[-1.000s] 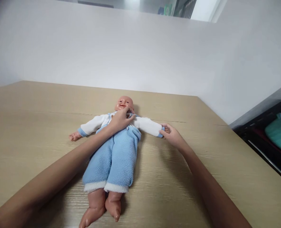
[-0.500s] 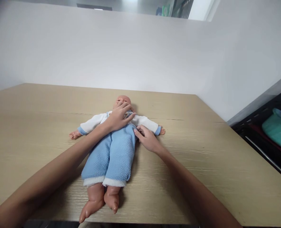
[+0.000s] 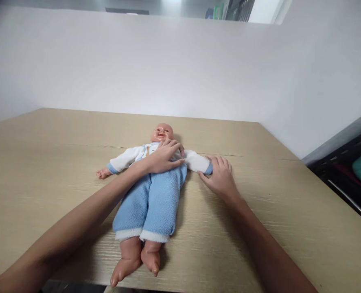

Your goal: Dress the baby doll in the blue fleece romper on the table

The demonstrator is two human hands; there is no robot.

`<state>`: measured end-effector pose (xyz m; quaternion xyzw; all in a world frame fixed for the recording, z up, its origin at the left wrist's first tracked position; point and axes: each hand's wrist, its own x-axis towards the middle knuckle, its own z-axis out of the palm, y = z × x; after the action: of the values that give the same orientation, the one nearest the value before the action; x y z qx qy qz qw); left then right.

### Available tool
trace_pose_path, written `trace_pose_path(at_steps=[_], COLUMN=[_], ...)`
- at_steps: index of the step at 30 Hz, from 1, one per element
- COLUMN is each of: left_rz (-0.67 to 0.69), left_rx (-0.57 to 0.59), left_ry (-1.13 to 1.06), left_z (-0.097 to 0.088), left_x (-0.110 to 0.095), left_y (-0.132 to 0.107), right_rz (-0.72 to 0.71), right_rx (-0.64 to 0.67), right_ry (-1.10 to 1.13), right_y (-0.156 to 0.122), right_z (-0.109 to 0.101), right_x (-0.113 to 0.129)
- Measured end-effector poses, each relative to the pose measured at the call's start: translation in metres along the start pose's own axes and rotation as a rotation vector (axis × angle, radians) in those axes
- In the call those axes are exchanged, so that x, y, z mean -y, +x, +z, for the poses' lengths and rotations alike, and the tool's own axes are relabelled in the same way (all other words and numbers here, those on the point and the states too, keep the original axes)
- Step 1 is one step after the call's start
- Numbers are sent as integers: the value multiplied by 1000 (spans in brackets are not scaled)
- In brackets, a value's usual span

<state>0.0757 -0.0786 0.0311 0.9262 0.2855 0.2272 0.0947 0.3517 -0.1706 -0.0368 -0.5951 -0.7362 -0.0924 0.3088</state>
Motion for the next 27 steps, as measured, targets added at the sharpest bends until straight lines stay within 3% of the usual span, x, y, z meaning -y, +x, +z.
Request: trace_pose_path(at_steps=[3, 7, 10, 14, 16, 18, 22, 27], left_rz=[31, 25, 0, -10, -13, -15, -8, -57], left_rx=[6, 72, 107, 116, 129, 128, 58, -95], left_ry=[40, 101, 115, 141, 151, 161, 174, 62], left_z=[8, 22, 28, 29, 29, 28, 26, 22], left_x=[-3, 0, 4, 5, 3, 1, -5, -2], left_y=[10, 19, 20, 20, 21, 21, 17, 9], right_rz=[-47, -76, -59, -4, 32, 48, 47, 147], right_rx=[-67, -215, -106, 140, 159, 98, -68, -43], right_ry=[23, 128, 124, 84, 70, 89, 239, 611], right_y=[6, 12, 9, 3, 3, 6, 14, 11], right_z=[-8, -22, -20, -6, -5, -11, -32, -28], right_x=[-1, 24, 31, 15, 9, 13, 41, 63])
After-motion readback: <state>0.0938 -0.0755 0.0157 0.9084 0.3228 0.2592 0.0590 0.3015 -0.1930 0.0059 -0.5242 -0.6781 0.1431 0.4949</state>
